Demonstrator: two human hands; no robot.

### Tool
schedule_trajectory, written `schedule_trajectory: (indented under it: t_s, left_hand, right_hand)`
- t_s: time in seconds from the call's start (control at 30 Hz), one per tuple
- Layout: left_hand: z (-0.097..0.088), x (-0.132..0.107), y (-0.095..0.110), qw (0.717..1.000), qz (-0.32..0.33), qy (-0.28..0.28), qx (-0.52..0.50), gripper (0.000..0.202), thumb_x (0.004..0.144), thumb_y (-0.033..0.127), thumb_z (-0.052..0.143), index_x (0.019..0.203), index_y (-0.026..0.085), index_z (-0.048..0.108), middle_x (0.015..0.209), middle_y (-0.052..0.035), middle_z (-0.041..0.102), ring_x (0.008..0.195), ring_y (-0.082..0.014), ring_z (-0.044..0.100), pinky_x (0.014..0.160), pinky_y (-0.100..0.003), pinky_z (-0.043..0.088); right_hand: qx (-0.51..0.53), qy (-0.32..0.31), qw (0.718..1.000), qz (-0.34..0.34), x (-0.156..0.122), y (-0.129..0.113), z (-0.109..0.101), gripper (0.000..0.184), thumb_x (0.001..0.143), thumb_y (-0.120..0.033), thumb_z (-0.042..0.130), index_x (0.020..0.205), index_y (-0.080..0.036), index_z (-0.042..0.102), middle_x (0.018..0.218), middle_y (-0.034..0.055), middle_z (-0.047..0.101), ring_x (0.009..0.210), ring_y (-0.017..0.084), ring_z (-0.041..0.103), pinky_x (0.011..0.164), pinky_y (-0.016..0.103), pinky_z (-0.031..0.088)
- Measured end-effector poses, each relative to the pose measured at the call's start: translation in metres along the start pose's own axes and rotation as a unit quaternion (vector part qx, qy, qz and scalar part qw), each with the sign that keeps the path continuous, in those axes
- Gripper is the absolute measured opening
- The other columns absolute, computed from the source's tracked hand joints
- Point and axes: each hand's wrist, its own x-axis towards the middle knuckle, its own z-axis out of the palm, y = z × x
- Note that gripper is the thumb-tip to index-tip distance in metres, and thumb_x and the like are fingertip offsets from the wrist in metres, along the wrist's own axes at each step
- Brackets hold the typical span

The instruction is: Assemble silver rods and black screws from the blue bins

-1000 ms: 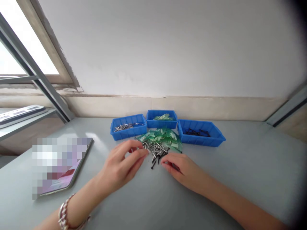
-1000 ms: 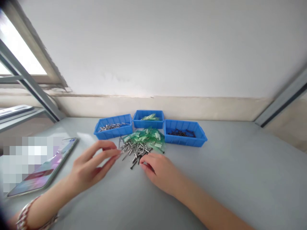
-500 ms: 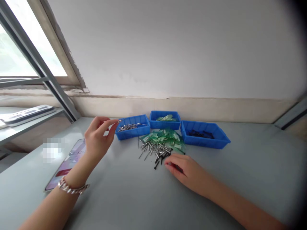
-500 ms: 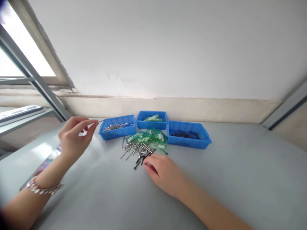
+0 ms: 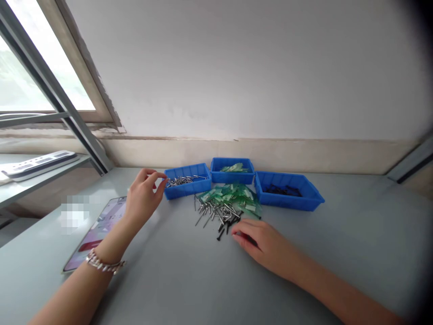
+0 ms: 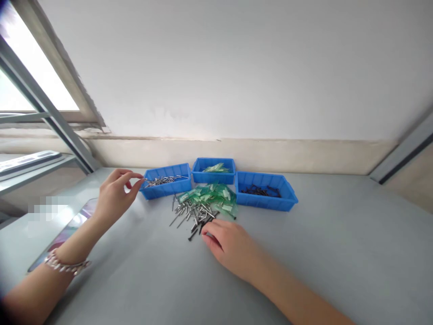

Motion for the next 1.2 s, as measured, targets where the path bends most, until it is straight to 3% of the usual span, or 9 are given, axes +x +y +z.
schedule_trajectory:
  t_s: [0.33, 0.6, 0.9, 1.2]
  left_hand:
    - [0.009, -0.002, -0.005, 0.999, -0.015, -0.037, 0.011, 0.016, 0.082, 0.031, 0.051, 0.086, 0.022, 0.063, 0.089, -0.0019, 0.054, 0.056, -0.0098, 0.051, 0.058, -0.025, 0.041]
    - [0.013, -0.002, -0.005, 0.999, -0.022, -0.035, -0.002, 0.018, 0.081, 0.032, 0.05, 0.086, 0.021, 0.064, 0.087, -0.0022, 0.054, 0.057, -0.0112, 0.051, 0.06, -0.026, 0.041]
    - [0.016, 0.003, 0.001, 0.993, -0.094, -0.035, -0.06, 0.018, 0.076, 0.034, 0.054, 0.079, 0.02, 0.065, 0.08, -0.001, 0.055, 0.054, -0.0112, 0.051, 0.067, -0.028, 0.044]
    - [0.018, 0.003, 0.001, 0.992, -0.109, -0.049, -0.049, 0.019, 0.075, 0.034, 0.055, 0.081, 0.019, 0.066, 0.079, -0.0016, 0.053, 0.054, -0.0123, 0.05, 0.069, -0.03, 0.043]
  right_hand:
    - [-0.002, -0.004, 1.0, 0.005, 0.0, -0.001, -0.001, 0.017, 0.091, -0.021, 0.041, 0.089, -0.021, 0.058, 0.085, 0.0005, 0.061, 0.079, 0.015, 0.055, 0.071, 0.027, 0.041]
    - [0.001, -0.004, 1.0, 0.004, -0.001, 0.0, 0.0, 0.017, 0.091, -0.021, 0.041, 0.09, -0.022, 0.057, 0.086, -0.0006, 0.061, 0.079, 0.014, 0.055, 0.072, 0.027, 0.041]
    - [0.003, -0.003, 1.0, 0.002, -0.001, 0.001, 0.0, 0.017, 0.091, -0.021, 0.041, 0.09, -0.021, 0.058, 0.087, 0.0007, 0.061, 0.079, 0.015, 0.055, 0.071, 0.027, 0.041]
    - [0.0, -0.001, 1.0, 0.001, 0.0, 0.0, 0.0, 0.016, 0.091, -0.021, 0.041, 0.089, -0.021, 0.057, 0.086, -0.0002, 0.06, 0.078, 0.015, 0.054, 0.071, 0.027, 0.041]
